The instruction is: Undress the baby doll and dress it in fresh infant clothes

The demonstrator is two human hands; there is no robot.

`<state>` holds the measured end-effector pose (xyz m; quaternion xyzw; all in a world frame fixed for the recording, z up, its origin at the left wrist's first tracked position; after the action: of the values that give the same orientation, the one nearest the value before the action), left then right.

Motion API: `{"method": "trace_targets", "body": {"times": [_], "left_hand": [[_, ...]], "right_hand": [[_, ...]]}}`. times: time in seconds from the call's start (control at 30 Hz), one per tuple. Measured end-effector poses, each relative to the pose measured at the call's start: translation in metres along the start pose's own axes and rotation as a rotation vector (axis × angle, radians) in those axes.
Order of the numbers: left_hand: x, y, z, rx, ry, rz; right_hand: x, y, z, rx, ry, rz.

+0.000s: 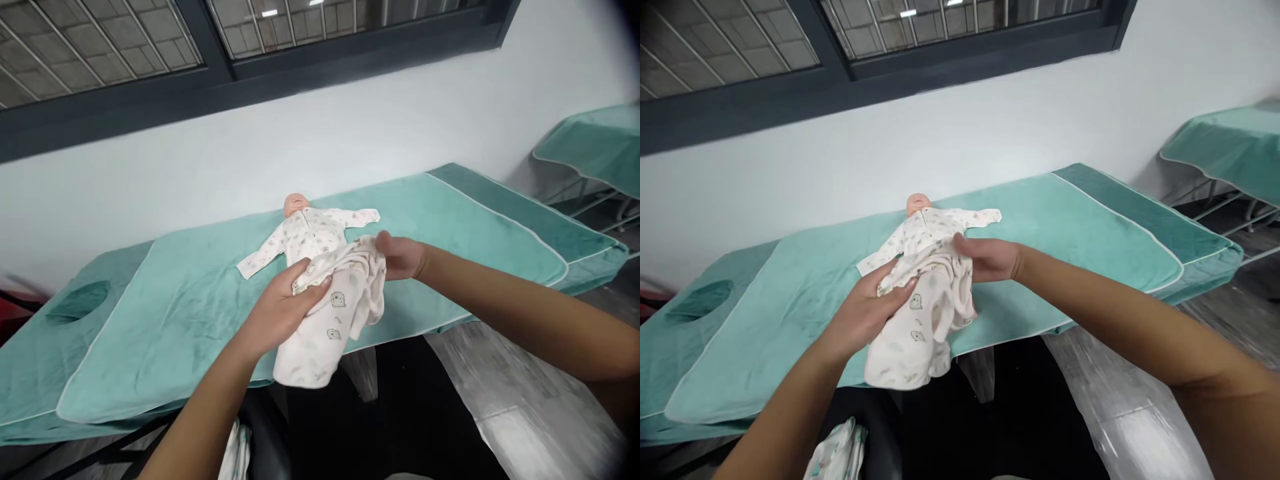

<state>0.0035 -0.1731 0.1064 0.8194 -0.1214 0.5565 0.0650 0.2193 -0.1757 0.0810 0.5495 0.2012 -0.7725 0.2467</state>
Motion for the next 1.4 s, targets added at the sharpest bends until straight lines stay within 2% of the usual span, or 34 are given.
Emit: {"method": "trace_targets", "body": {"times": [0.1, 0.17, 0.23, 0.3, 0.37, 0.43, 0.5, 0.57, 0.7, 0.77, 0.83, 0.93, 1.03, 1.1, 1.17, 1.3, 1.4], "left_hand": [[0.008, -0.003, 0.003, -0.137, -0.171, 0.104], [0.008, -0.007, 0.007, -0.152, -0.24, 0.119], [0.0, -0.01, 0.01, -0.164, -0.251, 0.076], [-0.014, -0.013, 0.013, -0.265, -0.187, -0.013], [-0.03, -0.015, 0.014, -0.422, -0.075, -0.124], [-0.045, -0.015, 0.014, -0.584, 0.035, -0.215], [-0.056, -0.013, 0.014, -0.685, 0.125, -0.254], [-0.064, -0.012, 0.017, -0.661, 0.225, -0.246], [-0.073, -0.012, 0.03, -0.374, 0.365, -0.232], [-0.079, -0.013, 0.038, -0.274, 0.272, -0.21], [-0.085, -0.014, 0.046, -0.227, 0.094, -0.174], [-0.09, -0.014, 0.057, -0.265, -0.167, -0.114], [-0.09, -0.014, 0.068, -0.296, -0.306, -0.004], [-0.088, -0.015, 0.073, -0.31, -0.322, 0.06], [-0.087, -0.018, 0.076, -0.342, -0.29, 0.068], [-0.086, -0.021, 0.077, -0.357, -0.116, -0.05], [-0.079, -0.022, 0.078, -0.325, -0.008, -0.078]], "right_hand": [[0.011, -0.004, -0.007, 0.101, -0.038, 0.065], [0.021, -0.006, -0.006, 0.143, 0.017, 0.129], [0.033, -0.005, -0.003, 0.137, 0.114, 0.233], [0.046, 0.0, 0.0, 0.129, 0.163, 0.317], [0.057, 0.006, -0.003, 0.206, 0.111, 0.274], [0.062, 0.013, -0.011, 0.348, 0.017, 0.128], [0.066, 0.018, -0.02, 0.433, -0.049, 0.032], [0.071, 0.022, -0.024, 0.43, -0.071, 0.051], [0.085, 0.025, -0.017, 0.385, 0.054, 0.167], [0.097, 0.028, -0.014, 0.442, 0.137, 0.17], [0.113, 0.033, -0.016, 0.587, 0.248, 0.155], [0.139, 0.041, -0.027, 0.801, 0.562, 0.169], [0.155, 0.045, -0.035, 0.873, 0.773, 0.15], [0.159, 0.045, -0.037, 0.887, 0.785, 0.096], [0.158, 0.044, -0.037, 0.879, 0.762, 0.057], [0.15, 0.045, -0.044, 0.801, 0.658, -0.025], [0.145, 0.044, -0.055, 0.844, 0.557, -0.102]]}}
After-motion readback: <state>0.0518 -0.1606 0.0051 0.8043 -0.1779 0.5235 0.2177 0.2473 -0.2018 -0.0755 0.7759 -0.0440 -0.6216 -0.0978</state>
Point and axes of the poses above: each hand's wrist, its own y-axis away from the middle knuckle, its own z-axis out of the palm, x = y × z, the point moved 2 cm from there along -y, towards the middle knuckle, and after that the axes turned 12 degrees about x, right-handed, at the moved point
